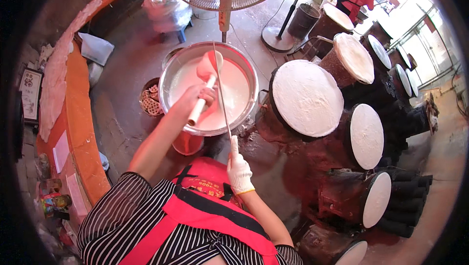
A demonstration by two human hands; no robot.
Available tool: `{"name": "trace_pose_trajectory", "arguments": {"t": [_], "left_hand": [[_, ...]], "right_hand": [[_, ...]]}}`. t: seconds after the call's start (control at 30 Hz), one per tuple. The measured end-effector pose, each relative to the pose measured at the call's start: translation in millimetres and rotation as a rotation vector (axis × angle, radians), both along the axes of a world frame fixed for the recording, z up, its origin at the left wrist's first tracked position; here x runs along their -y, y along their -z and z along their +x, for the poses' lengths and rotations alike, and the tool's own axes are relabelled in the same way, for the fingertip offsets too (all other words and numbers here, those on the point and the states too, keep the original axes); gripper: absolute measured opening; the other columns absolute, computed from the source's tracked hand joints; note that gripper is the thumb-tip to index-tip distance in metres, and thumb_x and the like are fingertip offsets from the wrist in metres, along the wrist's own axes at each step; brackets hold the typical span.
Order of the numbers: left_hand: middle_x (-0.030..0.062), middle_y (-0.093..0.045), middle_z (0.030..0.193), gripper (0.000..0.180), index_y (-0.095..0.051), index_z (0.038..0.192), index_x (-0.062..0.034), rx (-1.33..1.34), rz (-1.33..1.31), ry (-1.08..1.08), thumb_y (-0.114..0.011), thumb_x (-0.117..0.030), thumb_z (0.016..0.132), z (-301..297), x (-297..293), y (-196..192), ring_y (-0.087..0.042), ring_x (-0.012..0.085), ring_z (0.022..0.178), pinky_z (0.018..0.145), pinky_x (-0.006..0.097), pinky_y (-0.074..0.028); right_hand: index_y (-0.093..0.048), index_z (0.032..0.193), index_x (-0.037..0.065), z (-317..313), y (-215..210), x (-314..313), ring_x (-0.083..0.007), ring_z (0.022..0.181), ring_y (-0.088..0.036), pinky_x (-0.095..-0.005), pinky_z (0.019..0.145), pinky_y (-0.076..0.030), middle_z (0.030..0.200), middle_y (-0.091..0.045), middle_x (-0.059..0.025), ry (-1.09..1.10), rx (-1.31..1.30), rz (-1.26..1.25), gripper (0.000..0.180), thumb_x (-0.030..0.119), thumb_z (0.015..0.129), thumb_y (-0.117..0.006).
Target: Cooking thin crepes or wrappers on multiple heated plates using a ladle and a stick.
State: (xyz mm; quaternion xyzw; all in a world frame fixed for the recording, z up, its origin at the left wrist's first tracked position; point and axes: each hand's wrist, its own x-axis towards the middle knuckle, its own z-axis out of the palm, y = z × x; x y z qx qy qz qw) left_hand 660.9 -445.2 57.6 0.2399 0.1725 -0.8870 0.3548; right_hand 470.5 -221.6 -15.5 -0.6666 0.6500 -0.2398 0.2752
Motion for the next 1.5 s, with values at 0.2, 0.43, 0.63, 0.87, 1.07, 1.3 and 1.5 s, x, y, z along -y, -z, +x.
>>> {"name": "trace_pose_trajectory", "arguments": {"t": [0.2,0.43,0.63,0.87,1.07,1.3,1.5], "left_hand": [[-0.002,-0.041,0.074,0.033,-0.046,0.109,-0.0029,0.464,-0.397,0.012,-0.039,-0.035,0.106,35,-10,-130,-0.037,0.0027,0.05,0.036,0.015,-0.031],[-0.0025,-0.041,0.067,0.025,-0.043,0.094,-0.0065,1.093,-1.05,0.185,-0.046,-0.029,0.104,104,48,-211,-0.035,0.0037,0.048,0.039,0.018,-0.03],[-0.0017,-0.042,0.065,0.017,-0.042,0.099,-0.004,0.606,-0.265,0.567,-0.047,-0.02,0.101,131,117,-79,-0.04,0.0056,0.047,0.038,0.018,-0.034],[-0.0049,-0.041,0.062,0.029,-0.047,0.099,-0.004,1.151,-1.103,0.588,-0.044,-0.033,0.103,201,83,-15,-0.041,0.0062,0.045,0.037,0.023,-0.033],[-0.0029,-0.041,0.065,0.026,-0.047,0.102,-0.0017,0.735,-0.467,0.513,-0.047,-0.028,0.102,210,80,-8,-0.038,0.0059,0.046,0.037,0.021,-0.033],[0.0003,-0.042,0.066,0.023,-0.047,0.099,-0.001,1.005,-0.918,1.338,-0.05,-0.024,0.096,150,-2,-45,-0.037,0.0066,0.043,0.037,0.021,-0.032],[-0.0019,-0.043,0.068,0.027,-0.05,0.114,0.0005,0.615,-0.478,2.076,-0.05,-0.023,0.101,42,-211,-109,-0.038,0.0037,0.046,0.038,0.017,-0.033]], "right_hand": [[-0.022,0.156,0.019,2,-54,-22,-0.0392,0.074,-0.065,-0.0494,0.064,-0.051,0.089,-0.064,-0.0184,-0.023,-0.01,-0.069,0.076,0.002,0.089,-0.054],[-0.031,0.152,0.012,18,-96,-15,-0.0373,0.071,-0.065,-0.0425,0.061,-0.051,0.095,-0.064,-0.0182,0.152,-0.029,-0.608,0.071,-0.002,0.088,-0.057],[-0.028,0.153,0.013,96,-54,-21,-0.0376,0.082,-0.067,-0.0431,0.068,-0.052,0.12,-0.063,-0.0206,0.488,0.008,-0.511,0.067,0.003,0.092,-0.053],[-0.029,0.153,0.012,153,-12,-124,-0.0373,0.116,-0.06,-0.0388,0.091,-0.05,0.142,-0.05,-0.02,0.821,0.045,-0.357,0.06,0.007,0.096,-0.048],[-0.032,0.153,0.017,190,14,-193,-0.0159,0.064,-0.053,-0.0324,0.063,-0.047,0.079,-0.063,-0.0066,1.202,0.265,-0.155,0.06,0.006,0.096,-0.048],[-0.038,0.15,0.015,255,38,-331,-0.0161,0.066,-0.057,-0.0326,0.07,-0.05,0.073,-0.058,-0.0057,1.538,0.204,-0.136,0.058,0.003,0.095,-0.046],[-0.056,0.124,0.008,379,23,-458,-0.0059,0.041,-0.044,-0.0225,0.034,-0.035,0.065,-0.055,-0.002,1.895,0.992,-0.487,0.038,0.038,0.104,-0.045]]}}
